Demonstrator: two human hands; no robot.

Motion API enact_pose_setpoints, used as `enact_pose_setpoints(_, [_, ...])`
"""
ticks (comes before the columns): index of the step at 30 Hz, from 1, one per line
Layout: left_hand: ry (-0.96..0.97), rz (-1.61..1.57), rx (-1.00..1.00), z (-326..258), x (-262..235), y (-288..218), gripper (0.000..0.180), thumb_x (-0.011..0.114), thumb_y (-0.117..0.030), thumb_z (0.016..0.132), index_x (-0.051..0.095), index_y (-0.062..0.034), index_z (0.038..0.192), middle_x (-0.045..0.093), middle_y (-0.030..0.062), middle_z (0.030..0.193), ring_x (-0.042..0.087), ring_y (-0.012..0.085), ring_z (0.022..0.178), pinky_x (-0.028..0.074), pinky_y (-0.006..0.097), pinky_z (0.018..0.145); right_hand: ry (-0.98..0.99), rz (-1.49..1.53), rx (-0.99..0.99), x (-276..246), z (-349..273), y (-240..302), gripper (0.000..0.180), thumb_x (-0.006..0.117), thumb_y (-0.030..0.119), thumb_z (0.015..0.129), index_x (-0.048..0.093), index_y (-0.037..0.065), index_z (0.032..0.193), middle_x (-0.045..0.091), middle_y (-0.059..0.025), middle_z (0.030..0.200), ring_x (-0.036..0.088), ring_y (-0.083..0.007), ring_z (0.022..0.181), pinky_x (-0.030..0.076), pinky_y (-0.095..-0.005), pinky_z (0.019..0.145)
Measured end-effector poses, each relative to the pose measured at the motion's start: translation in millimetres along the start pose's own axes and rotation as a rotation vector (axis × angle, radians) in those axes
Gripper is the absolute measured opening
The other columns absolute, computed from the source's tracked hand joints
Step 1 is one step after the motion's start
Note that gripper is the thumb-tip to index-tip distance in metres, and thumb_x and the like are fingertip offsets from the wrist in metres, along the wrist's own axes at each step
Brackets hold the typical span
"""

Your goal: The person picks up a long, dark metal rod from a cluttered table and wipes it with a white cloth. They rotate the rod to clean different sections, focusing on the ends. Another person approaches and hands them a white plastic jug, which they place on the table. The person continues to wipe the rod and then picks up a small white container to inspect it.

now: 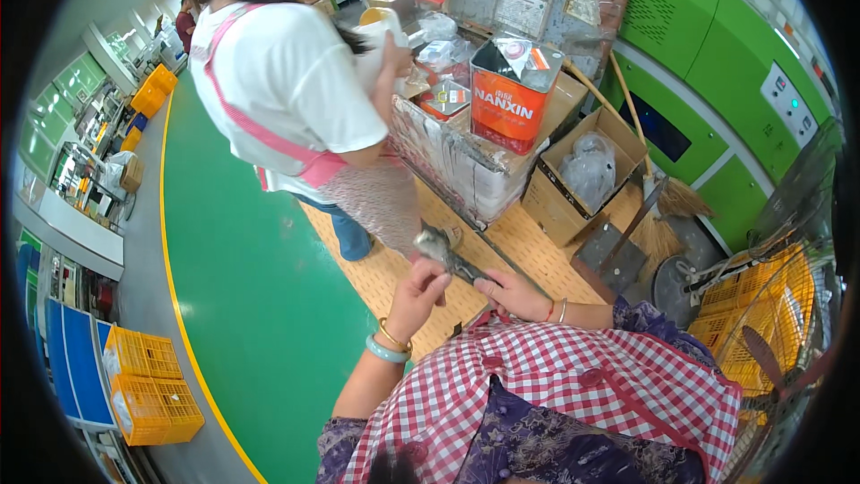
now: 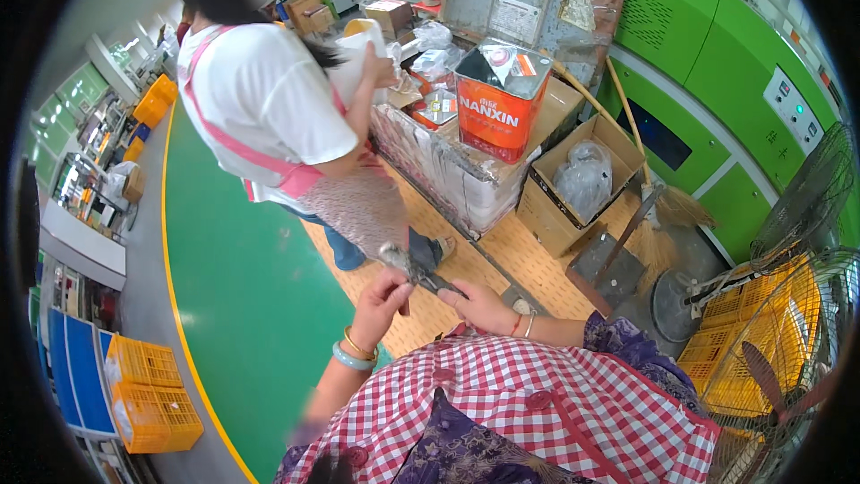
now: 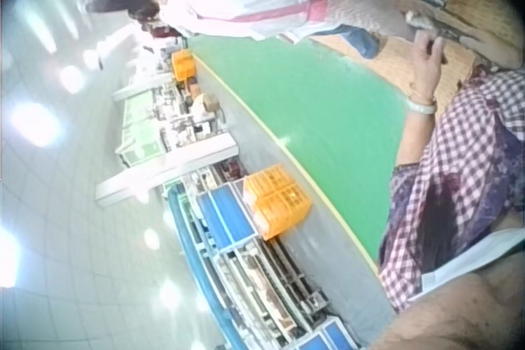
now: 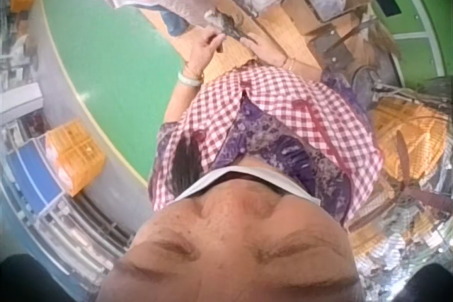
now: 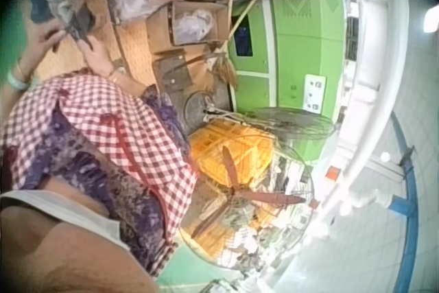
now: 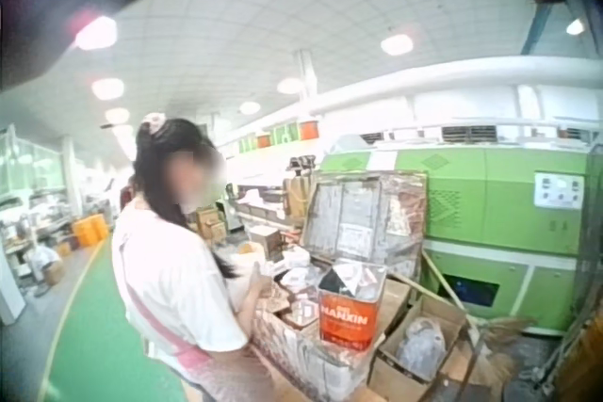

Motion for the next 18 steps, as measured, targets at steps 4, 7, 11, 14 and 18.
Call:
enact_pose_setpoints(4, [0.074, 0.256, -0.08, -25, -2, 38, 0.013, 0.052, -0.017, 0.09, 0.048, -0.0076, 0.082, 0.041, -0.0052, 0.059, 0.039, 0.0031, 0.051, 0.032, 0.019, 0.046, 0.033, -0.105, 0.083, 8, -8, -27, 0.04, 0.052, 0.043, 0.087, 0.06, 0.004, 0.093, 0.061, -0.0072, 0.072, 0.059, -0.0143, 0.066, 0.046, -0.0285, 0.058])
enact_pose_setpoints(7, [0.127, 0.143, -0.289, -41, -4, 42, 0.011, 0.053, -0.017, 0.09, 0.049, -0.0084, 0.085, 0.04, -0.0057, 0.059, 0.038, 0.0032, 0.051, 0.032, 0.018, 0.046, 0.027, -0.232, -0.011, 10, -5, -43, 0.041, 0.052, 0.043, 0.086, 0.061, 0.004, 0.094, 0.064, -0.0075, 0.076, 0.06, -0.018, 0.073, 0.046, -0.0308, 0.065])
enact_pose_setpoints(11, [0.115, -0.073, -0.334, -41, -4, 43, 0.005, 0.054, -0.013, 0.089, 0.05, -0.0095, 0.09, 0.047, -0.0039, 0.066, 0.042, 0.0027, 0.06, 0.034, 0.018, 0.054, 0.092, -0.212, -0.004, 8, 2, -40, 0.043, 0.052, 0.044, 0.087, 0.06, 0.003, 0.092, 0.063, -0.0089, 0.077, 0.059, -0.0196, 0.073, 0.045, -0.0298, 0.067])
enact_pose_setpoints(14, [-0.025, -0.022, -0.288, -19, -11, 60, 0.009, 0.055, -0.014, 0.088, 0.052, -0.0068, 0.083, 0.049, -0.0026, 0.065, 0.045, 0.0045, 0.062, 0.036, 0.02, 0.055, 0.137, -0.141, 0.002, 2, 16, -38, 0.043, 0.051, 0.043, 0.087, 0.058, 0.003, 0.099, 0.062, -0.0108, 0.084, 0.059, -0.0205, 0.078, 0.045, -0.0304, 0.07])
enact_pose_setpoints(18, [-0.157, -0.14, -0.211, 43, -22, 56, 0.014, 0.056, -0.013, 0.086, 0.051, -0.0056, 0.075, 0.05, -0.0004, 0.066, 0.046, 0.0078, 0.063, 0.037, 0.021, 0.06, 0.064, -0.26, -0.053, -25, 44, -55, 0.047, 0.055, 0.042, 0.086, 0.054, 0.002, 0.112, 0.061, -0.0129, 0.092, 0.058, -0.021, 0.084, 0.045, -0.0317, 0.075])
Point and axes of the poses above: each hand's wrist, its own z-axis towards the middle knuckle, its own x-axis out of the palm, y = z × x, the point moved 5 cm from there along z, towards the middle knuckle
